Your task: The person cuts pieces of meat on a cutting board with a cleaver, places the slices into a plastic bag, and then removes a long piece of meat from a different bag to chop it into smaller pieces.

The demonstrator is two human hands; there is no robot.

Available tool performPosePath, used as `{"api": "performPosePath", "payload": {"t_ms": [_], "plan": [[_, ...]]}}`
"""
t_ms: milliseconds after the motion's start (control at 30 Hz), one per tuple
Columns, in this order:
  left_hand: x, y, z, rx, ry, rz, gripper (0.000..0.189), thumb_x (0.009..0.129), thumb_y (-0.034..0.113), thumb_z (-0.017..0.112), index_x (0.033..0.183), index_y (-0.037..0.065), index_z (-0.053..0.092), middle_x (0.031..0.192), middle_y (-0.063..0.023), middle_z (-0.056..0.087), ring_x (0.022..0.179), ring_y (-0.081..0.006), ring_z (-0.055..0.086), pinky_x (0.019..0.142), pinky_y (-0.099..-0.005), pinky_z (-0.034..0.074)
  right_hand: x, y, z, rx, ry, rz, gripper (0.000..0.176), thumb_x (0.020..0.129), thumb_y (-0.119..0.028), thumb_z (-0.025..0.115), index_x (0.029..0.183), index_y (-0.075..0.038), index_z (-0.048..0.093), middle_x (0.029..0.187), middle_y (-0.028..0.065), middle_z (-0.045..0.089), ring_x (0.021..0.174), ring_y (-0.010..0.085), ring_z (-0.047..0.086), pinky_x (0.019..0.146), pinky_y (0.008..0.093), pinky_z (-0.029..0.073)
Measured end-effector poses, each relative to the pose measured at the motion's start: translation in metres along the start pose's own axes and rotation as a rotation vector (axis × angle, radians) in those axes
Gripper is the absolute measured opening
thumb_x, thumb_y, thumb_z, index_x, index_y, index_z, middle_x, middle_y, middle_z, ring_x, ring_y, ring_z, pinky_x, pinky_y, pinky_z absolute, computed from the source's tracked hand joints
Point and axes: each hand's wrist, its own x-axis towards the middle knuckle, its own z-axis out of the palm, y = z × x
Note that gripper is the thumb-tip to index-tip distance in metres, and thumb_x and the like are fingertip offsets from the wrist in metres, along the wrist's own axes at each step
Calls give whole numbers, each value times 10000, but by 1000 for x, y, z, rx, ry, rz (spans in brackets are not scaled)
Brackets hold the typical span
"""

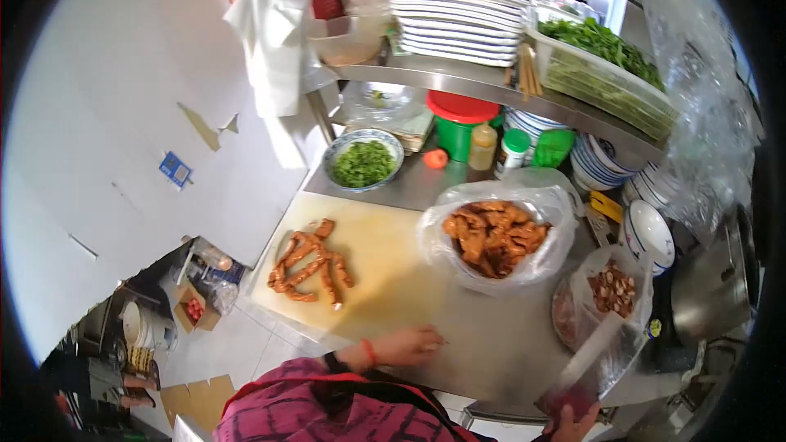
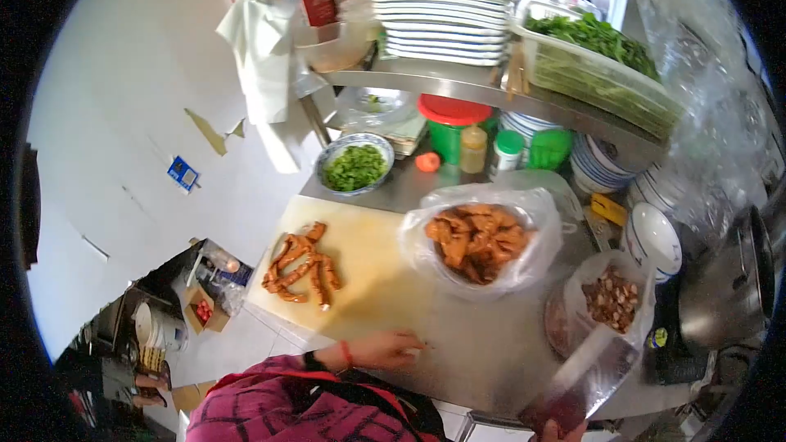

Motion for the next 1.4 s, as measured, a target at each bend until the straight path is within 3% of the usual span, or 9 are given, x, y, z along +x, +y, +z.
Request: {"api": "performPosePath", "payload": {"t_ms": [67,267,333,500,633,900,1133,1267,1400], "plan": [[-54,-11,-34,85,96,-296,329,783,132,572,1103,57,555,1062,-147,564,1000,-323,541,823,-393,474,19,-43,57,-222,-92,-467,361,839,-142,615,1119,40,478,796,85,586,497,130,475,446,277,408],[-120,-54,-130,626,348,-285,495,707,102,604,1190,146,505,1240,-86,474,1173,-280,418,972,-447,342,4,-37,163,-443,-597,-16,222,807,-123,586,943,15,477,645,105,582,461,124,541,443,267,420],[-120,-80,-141,665,268,-206,527,703,122,614,1213,151,486,1251,-81,467,1183,-274,414,980,-453,331,-2,-52,210,-489,-663,42,232,825,-146,565,960,19,473,759,229,617,762,381,631,615,413,484],[-101,-147,-151,723,-51,-9,407,752,137,553,1156,96,522,1194,-102,482,1141,-281,449,962,-419,366,-33,-38,272,-443,-597,181,253,832,-145,566,1002,20,476,743,192,626,728,320,647,595,377,479],[-71,-172,-119,651,124,13,203,772,170,530,937,73,596,1017,-83,538,1000,-268,514,855,-395,439,-51,-49,280,-392,-436,382,279,829,-123,574,1049,17,472,731,129,612,642,210,617,594,336,484],[31,-150,-82,528,230,-366,346,833,186,572,1104,-22,508,1161,-211,456,1063,-362,466,907,-411,419,-52,-49,257,-397,-213,204,265,833,-79,555,1071,5,473,785,105,594,634,154,578,571,310,470],[-48,-145,-140,55,418,-100,655,748,343,682,1246,-1,432,1220,-217,462,1153,-365,429,987,-424,350,-45,-58,274,-448,-338,254,300,838,-100,549,1106,1,460,695,100,598,542,137,573,487,315,452],[-122,-140,-178,205,231,-204,787,680,439,719,1291,46,415,1237,-195,468,1199,-343,410,1011,-415,318,-47,-33,299,-582,-374,146,340,830,-170,544,1097,12,439,747,247,606,695,430,603,614,474,474],[-149,-136,-146,486,274,-258,722,686,454,689,1244,50,471,1165,-175,512,1134,-313,461,1016,-436,296,-34,-64,347,-698,-616,95,339,851,-147,504,1125,11,382,745,269,593,688,447,584,596,498,461]]}}
